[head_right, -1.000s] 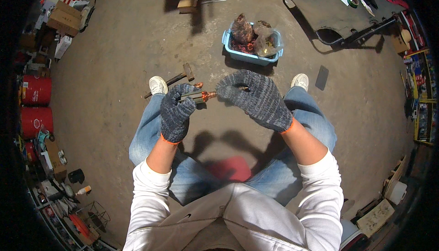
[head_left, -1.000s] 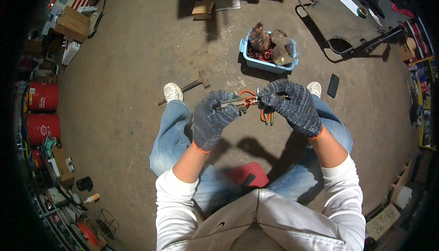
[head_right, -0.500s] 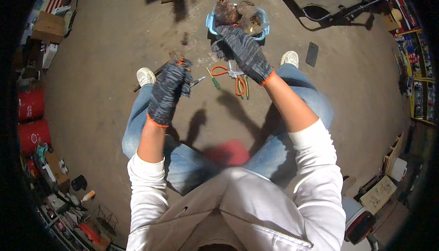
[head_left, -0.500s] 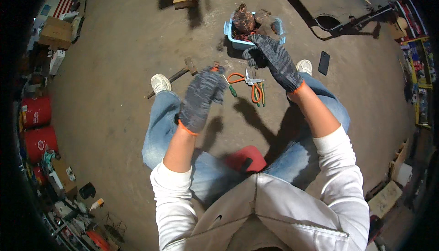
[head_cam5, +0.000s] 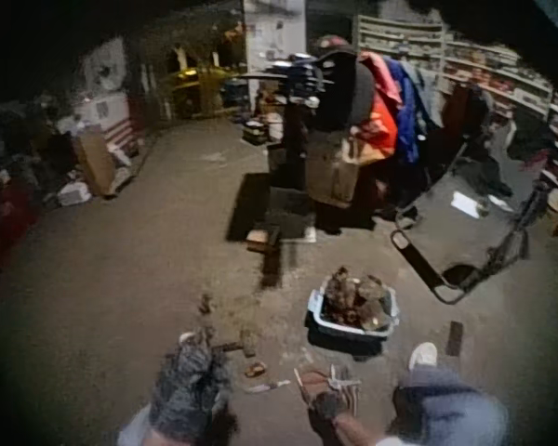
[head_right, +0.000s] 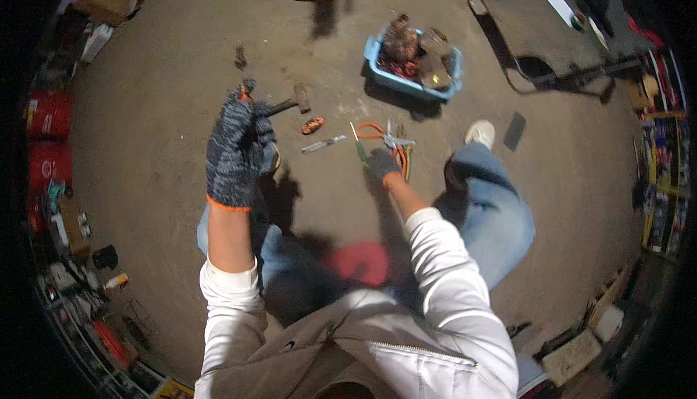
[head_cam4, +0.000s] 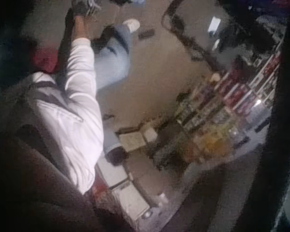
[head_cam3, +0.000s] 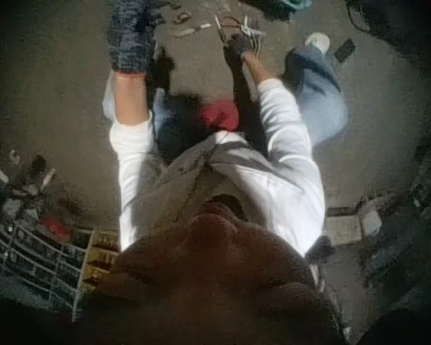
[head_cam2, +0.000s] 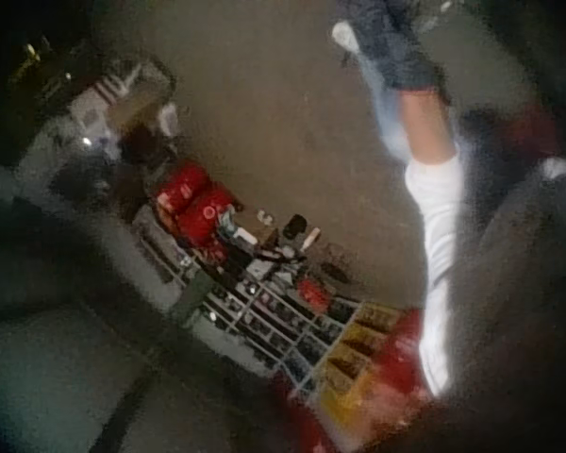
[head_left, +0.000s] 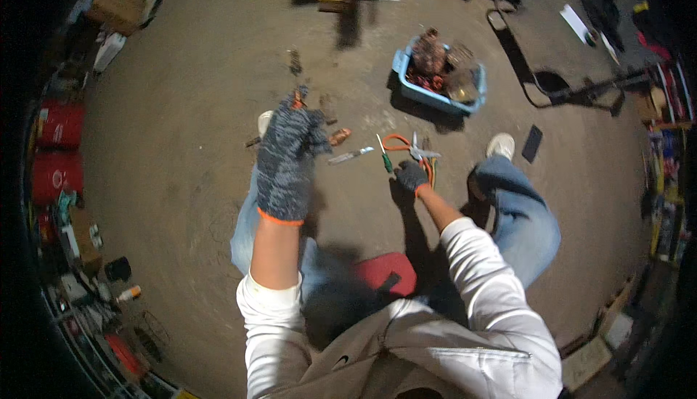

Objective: The person puts on gloves and uses pliers to manipulate a small metal part with a spring. They repeatedly squeeze and adjust the part while seated on the floor in a workshop.

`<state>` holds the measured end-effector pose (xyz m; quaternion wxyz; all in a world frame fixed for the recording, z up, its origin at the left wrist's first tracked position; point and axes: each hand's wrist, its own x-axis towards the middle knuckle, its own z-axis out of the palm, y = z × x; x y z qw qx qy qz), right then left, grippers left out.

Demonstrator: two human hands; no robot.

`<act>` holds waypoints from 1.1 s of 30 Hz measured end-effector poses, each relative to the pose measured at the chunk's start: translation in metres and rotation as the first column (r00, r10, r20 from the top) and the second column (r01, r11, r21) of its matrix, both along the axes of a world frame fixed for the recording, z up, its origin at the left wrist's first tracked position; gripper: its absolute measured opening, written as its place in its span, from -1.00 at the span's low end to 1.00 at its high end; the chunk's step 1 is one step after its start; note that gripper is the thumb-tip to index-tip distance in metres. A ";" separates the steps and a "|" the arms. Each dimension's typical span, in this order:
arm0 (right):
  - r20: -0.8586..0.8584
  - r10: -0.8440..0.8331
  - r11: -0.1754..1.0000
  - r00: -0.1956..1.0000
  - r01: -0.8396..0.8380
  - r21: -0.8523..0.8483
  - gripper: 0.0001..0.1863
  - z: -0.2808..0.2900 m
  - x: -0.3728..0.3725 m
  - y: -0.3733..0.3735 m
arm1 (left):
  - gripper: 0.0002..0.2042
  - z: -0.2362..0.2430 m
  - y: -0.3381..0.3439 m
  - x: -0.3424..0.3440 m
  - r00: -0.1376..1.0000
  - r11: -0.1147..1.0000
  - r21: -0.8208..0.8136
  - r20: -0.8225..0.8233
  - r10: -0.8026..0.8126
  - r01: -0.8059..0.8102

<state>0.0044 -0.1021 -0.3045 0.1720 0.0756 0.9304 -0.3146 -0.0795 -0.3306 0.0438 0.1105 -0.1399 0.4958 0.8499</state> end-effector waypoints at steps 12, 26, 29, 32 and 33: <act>0.178 -0.212 0.940 0.961 0.151 0.305 -0.74 -0.017 -0.044 -0.065 | -0.60 0.014 -0.015 0.005 0.933 0.863 -0.472 -0.196 -0.302 0.180; -0.361 -0.076 0.912 0.930 -0.082 -0.402 -0.75 0.227 -0.085 0.012 | -0.63 0.018 0.002 0.016 0.975 0.987 0.019 -0.162 -0.154 0.159; -0.558 0.103 0.957 0.823 -0.235 -0.172 -0.77 0.300 -0.067 0.022 | -0.62 0.014 0.009 0.017 0.936 0.927 -0.338 -0.247 -0.252 0.161; -0.433 -0.031 0.896 0.901 -0.166 -0.411 -0.78 0.338 -0.047 0.018 | -0.60 0.009 0.014 0.017 0.911 0.892 -0.410 -0.264 -0.316 0.191; -0.401 -0.050 0.888 0.915 -0.143 -0.437 -0.78 0.343 -0.041 0.015 | -0.61 0.007 0.016 0.018 0.930 0.900 -0.388 -0.216 -0.296 0.196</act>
